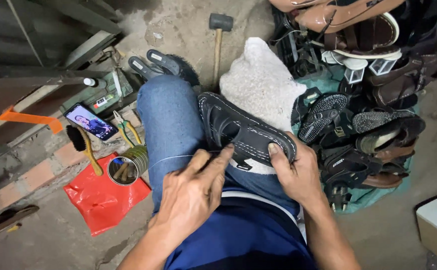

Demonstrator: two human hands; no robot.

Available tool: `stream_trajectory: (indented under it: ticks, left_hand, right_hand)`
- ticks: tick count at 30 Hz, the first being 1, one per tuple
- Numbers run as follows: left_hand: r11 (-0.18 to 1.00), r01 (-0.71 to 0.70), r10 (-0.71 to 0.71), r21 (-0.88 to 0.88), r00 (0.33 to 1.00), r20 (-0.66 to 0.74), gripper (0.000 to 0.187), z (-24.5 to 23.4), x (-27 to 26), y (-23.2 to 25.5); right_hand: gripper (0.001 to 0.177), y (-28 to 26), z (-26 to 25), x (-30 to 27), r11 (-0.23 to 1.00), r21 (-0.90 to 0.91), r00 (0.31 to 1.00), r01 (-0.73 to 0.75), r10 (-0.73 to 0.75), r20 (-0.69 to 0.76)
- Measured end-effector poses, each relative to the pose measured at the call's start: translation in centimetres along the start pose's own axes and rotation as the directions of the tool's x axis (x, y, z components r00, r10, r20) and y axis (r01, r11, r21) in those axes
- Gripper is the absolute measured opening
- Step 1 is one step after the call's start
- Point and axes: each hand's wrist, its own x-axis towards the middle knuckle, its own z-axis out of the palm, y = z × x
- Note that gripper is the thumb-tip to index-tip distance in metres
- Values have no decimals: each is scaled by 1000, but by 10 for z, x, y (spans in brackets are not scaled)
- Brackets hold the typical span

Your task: The person sits on the floor and sews a black sandal using a needle and white thread. They repeatedly push the needle through the sandal's sole and pull the thread tight to secure the stitching.

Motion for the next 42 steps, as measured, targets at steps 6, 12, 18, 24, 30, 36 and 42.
stream_trajectory:
  ticks: [6,12,18,24,30,36,42]
  left_hand:
    - [999,-31,33,26,997,-73,40,-6,5,-1]
    - [999,-32,32,-10,999,-33,41,-7,9,1]
    - [998,-55,55,4,997,-56,41,-5,8,0]
    - [1000,-21,21,12,999,-24,42,-7,11,0]
    - [999,-25,32,-44,983,182,44,-29,23,-18]
    - [990,-141,140,-13,957,254,38,-35,40,-38]
    - [974,-219,225,-48,948,227,36,-19,52,-46]
  right_hand:
    - [22,4,0,2,999,24,1000,30,-30,2]
    - [20,3,-1,4,998,57,999,27,-28,16]
    - [22,3,-2,4,998,59,1000,8,-9,23]
    - [19,0,-3,2,1000,-1,999,-19,20,26]
    - [31,-18,-4,-3,972,-208,989,111,-86,123]
    - [44,-19,11,-10,907,-343,970,244,-223,99]
    - [34,-32,21,-7,825,-429,922,367,-382,53]
